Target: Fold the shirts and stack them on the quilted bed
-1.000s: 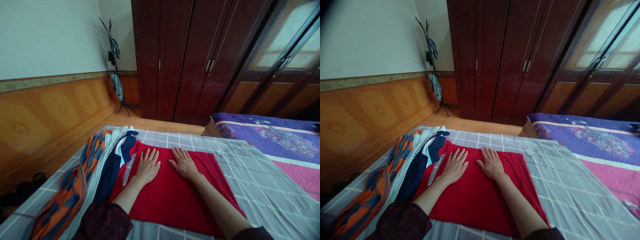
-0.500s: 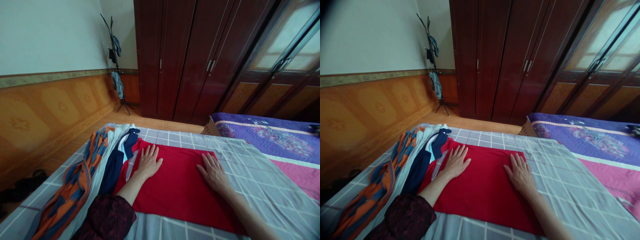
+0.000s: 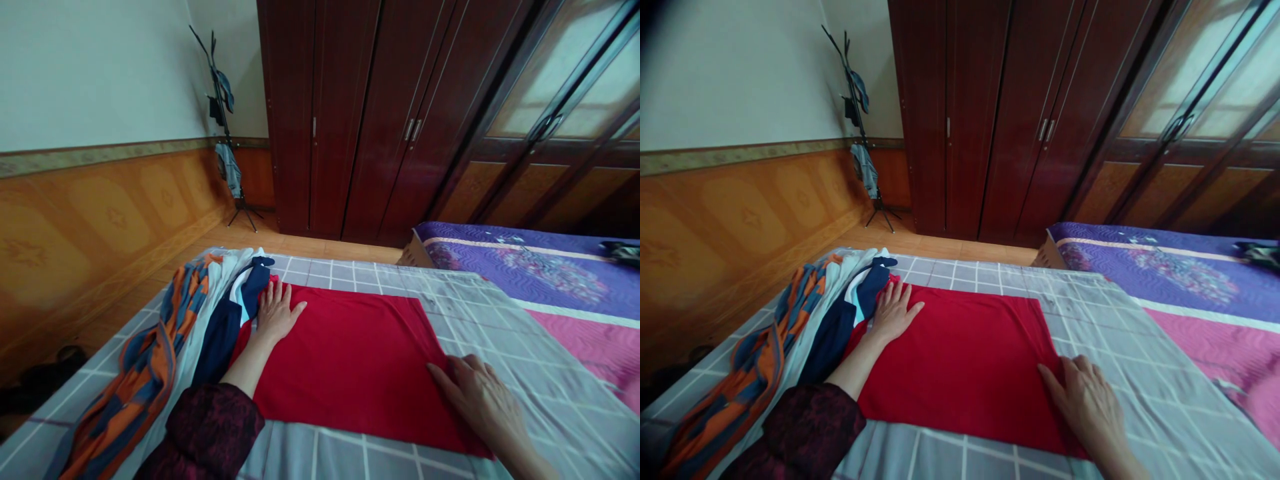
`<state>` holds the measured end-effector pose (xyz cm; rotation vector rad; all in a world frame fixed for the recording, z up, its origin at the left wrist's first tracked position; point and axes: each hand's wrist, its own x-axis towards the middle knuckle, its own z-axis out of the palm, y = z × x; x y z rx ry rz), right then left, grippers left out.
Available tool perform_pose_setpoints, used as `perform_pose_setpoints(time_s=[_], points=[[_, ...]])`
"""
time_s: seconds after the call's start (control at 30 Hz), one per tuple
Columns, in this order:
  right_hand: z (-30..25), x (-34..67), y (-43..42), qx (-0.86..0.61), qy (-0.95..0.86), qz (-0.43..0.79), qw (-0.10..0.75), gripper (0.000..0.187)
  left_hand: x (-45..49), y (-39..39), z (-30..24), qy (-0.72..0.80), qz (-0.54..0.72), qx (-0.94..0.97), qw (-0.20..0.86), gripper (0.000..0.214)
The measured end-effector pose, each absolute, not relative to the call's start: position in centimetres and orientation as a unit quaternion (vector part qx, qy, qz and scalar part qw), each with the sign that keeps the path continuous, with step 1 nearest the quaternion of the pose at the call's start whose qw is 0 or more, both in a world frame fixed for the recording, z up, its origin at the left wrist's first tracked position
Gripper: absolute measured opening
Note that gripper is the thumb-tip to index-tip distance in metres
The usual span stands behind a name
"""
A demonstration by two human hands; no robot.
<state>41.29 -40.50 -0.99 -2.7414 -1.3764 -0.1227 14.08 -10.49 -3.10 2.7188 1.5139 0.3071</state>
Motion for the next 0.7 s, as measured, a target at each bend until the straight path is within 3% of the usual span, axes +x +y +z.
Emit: perform_pose_setpoints(time_s=[0.17,0.33,0.5,0.6,0.7], points=[[0.6,41.8,-40.8,-0.921,-0.365,0.127,0.045,0.048,13.8,-12.6,0.6,0.459,0.059,0.886,0.020,0.067],[0.3,43.2,-41.4,-0.900,-0.389,0.178,0.082,0.042,12.1,-16.2,4.4,0.311,0.001,0.939,0.143,0.064],[-1.0,42.5,-42.1,-0.866,-0.316,0.296,0.253,0.035,9.2,-17.9,3.1,0.279,0.041,0.938,0.199,0.060],[-0.7,40.8,-42.8,-0.817,-0.248,0.349,0.385,0.037,7.6,-17.1,0.8,0.329,0.155,0.895,0.256,0.051],[0.5,38.8,-43.1,-0.781,-0.177,0.376,0.467,0.042,6.5,-15.8,-0.7,0.374,0.263,0.809,0.369,0.043]])
